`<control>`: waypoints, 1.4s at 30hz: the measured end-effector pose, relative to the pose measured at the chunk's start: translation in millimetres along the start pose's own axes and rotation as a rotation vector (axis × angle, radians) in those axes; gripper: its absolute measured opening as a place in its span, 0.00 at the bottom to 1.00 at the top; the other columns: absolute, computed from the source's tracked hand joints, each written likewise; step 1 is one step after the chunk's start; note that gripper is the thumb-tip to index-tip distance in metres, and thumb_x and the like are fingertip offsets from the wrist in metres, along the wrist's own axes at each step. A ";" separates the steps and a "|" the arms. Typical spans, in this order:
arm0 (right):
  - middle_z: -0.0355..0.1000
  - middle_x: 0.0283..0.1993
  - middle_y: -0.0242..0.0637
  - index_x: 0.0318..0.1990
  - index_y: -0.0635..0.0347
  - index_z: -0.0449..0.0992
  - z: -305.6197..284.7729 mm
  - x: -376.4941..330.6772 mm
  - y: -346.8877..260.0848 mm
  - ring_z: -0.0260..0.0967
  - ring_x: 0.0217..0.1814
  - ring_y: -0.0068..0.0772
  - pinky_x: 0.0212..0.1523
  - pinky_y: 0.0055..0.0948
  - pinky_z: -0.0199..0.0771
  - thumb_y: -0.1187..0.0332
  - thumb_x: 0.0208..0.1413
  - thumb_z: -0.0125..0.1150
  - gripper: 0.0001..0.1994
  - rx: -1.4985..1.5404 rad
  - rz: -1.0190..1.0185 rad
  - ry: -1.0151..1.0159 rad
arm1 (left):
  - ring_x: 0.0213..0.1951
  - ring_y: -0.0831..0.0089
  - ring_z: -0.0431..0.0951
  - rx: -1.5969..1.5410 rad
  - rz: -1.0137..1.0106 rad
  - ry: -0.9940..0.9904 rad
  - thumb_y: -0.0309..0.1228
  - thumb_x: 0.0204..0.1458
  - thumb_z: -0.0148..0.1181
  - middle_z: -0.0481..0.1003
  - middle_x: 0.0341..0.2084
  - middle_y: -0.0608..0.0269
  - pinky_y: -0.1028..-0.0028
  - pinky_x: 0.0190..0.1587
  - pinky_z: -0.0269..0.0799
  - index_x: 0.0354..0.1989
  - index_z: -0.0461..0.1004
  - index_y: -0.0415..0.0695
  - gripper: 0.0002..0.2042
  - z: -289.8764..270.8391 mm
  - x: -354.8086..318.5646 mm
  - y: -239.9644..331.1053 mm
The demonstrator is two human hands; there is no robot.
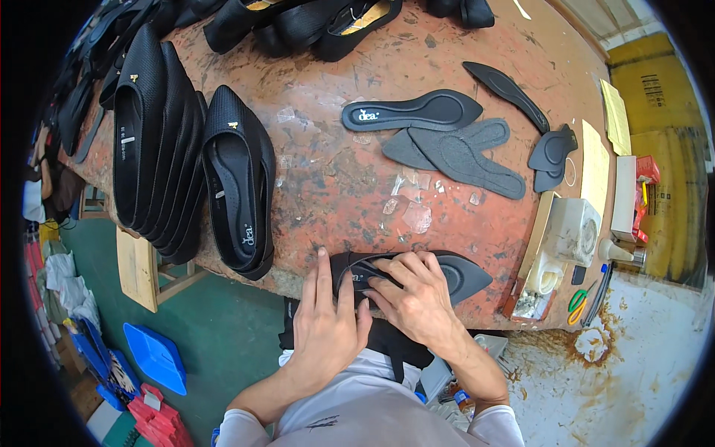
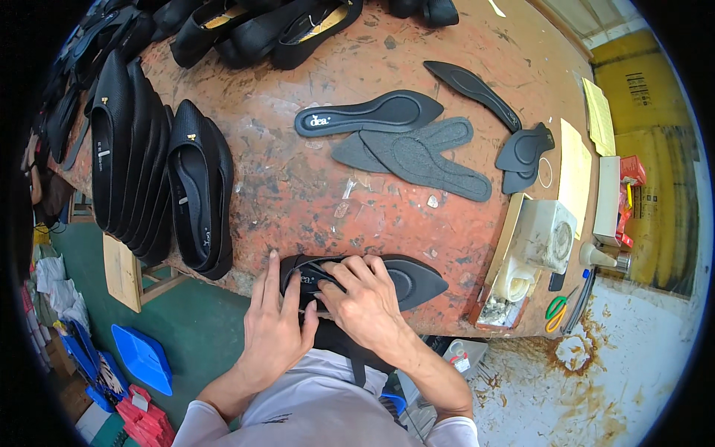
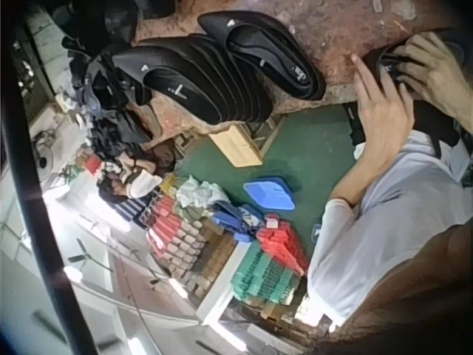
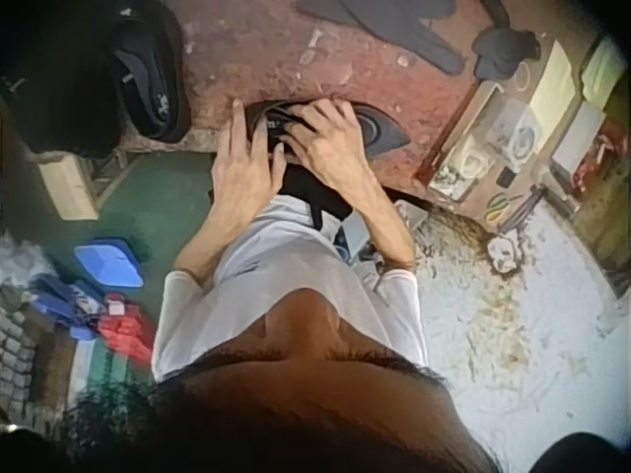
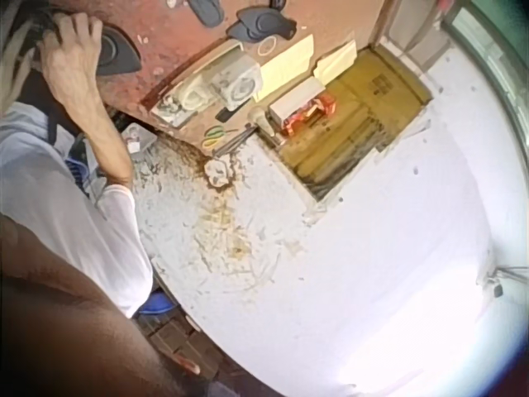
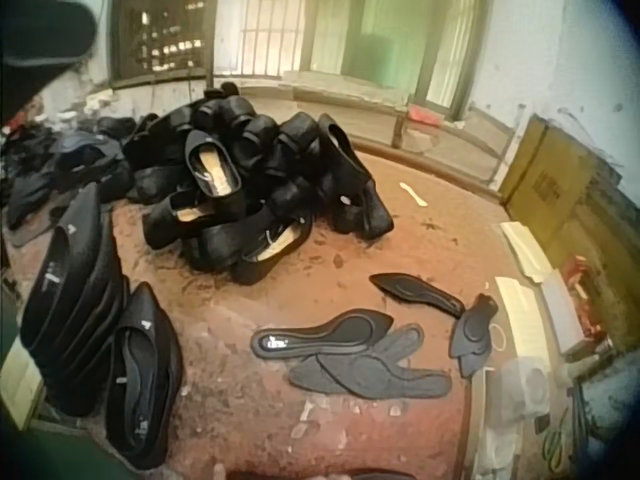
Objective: The person inserts black insoles into black high-heeled shoes on a workbench. They pick up a shoe, place an insole inside, and press it down to fit. The person repeats this process for multiple shoes, stacking the completed ones on the left side of the table.
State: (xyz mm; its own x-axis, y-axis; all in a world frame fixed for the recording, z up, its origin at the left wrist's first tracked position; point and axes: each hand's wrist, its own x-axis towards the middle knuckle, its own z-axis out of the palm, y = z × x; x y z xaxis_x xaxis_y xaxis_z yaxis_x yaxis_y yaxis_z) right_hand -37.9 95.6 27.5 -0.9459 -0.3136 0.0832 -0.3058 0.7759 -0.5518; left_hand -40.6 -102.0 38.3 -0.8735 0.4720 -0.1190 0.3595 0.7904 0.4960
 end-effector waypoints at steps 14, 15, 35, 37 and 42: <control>0.72 0.47 0.44 0.49 0.63 0.75 -13.7 -28.1 -5.0 0.68 0.54 0.52 0.58 0.49 0.66 0.49 0.41 0.88 0.36 -0.392 0.690 0.094 | 0.66 0.36 0.69 0.122 -0.074 -0.071 0.37 0.49 0.66 0.58 0.75 0.24 0.46 0.60 0.69 0.56 0.81 0.22 0.30 9.0 5.2 10.9; 0.72 0.47 0.44 0.49 0.63 0.75 -10.4 -27.9 -3.1 0.68 0.55 0.53 0.58 0.50 0.66 0.49 0.41 0.88 0.36 -0.403 0.687 0.095 | 0.67 0.36 0.68 0.119 -0.056 -0.058 0.37 0.50 0.67 0.58 0.75 0.25 0.47 0.60 0.70 0.55 0.81 0.22 0.30 9.5 5.2 9.9; 0.50 0.83 0.71 0.79 0.83 0.53 -0.9 -41.3 -10.9 0.41 0.89 0.69 0.84 0.70 0.35 0.25 0.60 0.56 0.62 -0.254 0.589 -0.011 | 0.40 0.46 0.81 -0.069 0.415 -0.206 0.48 0.53 0.71 0.82 0.50 0.52 0.51 0.43 0.81 0.67 0.77 0.47 0.33 97.8 21.6 51.6; 0.48 0.85 0.70 0.79 0.82 0.52 4.3 -61.4 -33.1 0.41 0.90 0.64 0.84 0.69 0.34 0.23 0.60 0.55 0.63 -0.379 0.561 -0.066 | 0.39 0.46 0.81 -0.091 0.427 -0.199 0.48 0.54 0.71 0.82 0.49 0.52 0.50 0.44 0.81 0.67 0.77 0.47 0.33 102.1 20.0 51.1; 0.47 0.84 0.70 0.78 0.84 0.52 -9.8 -22.0 15.7 0.42 0.89 0.64 0.85 0.67 0.33 0.27 0.64 0.54 0.60 -0.198 0.611 -0.035 | 0.39 0.45 0.82 -0.213 0.431 -0.243 0.49 0.55 0.71 0.83 0.48 0.52 0.50 0.45 0.82 0.67 0.76 0.46 0.33 104.0 30.3 48.9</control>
State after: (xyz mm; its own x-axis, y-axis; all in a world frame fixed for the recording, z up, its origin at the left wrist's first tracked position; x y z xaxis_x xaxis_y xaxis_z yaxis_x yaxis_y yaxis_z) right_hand -22.9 120.1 25.2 -0.9529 0.2018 -0.2263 0.2695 0.9058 -0.3270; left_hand -15.4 -8.4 -30.4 -0.5512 0.8330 -0.0489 0.5724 0.4201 0.7042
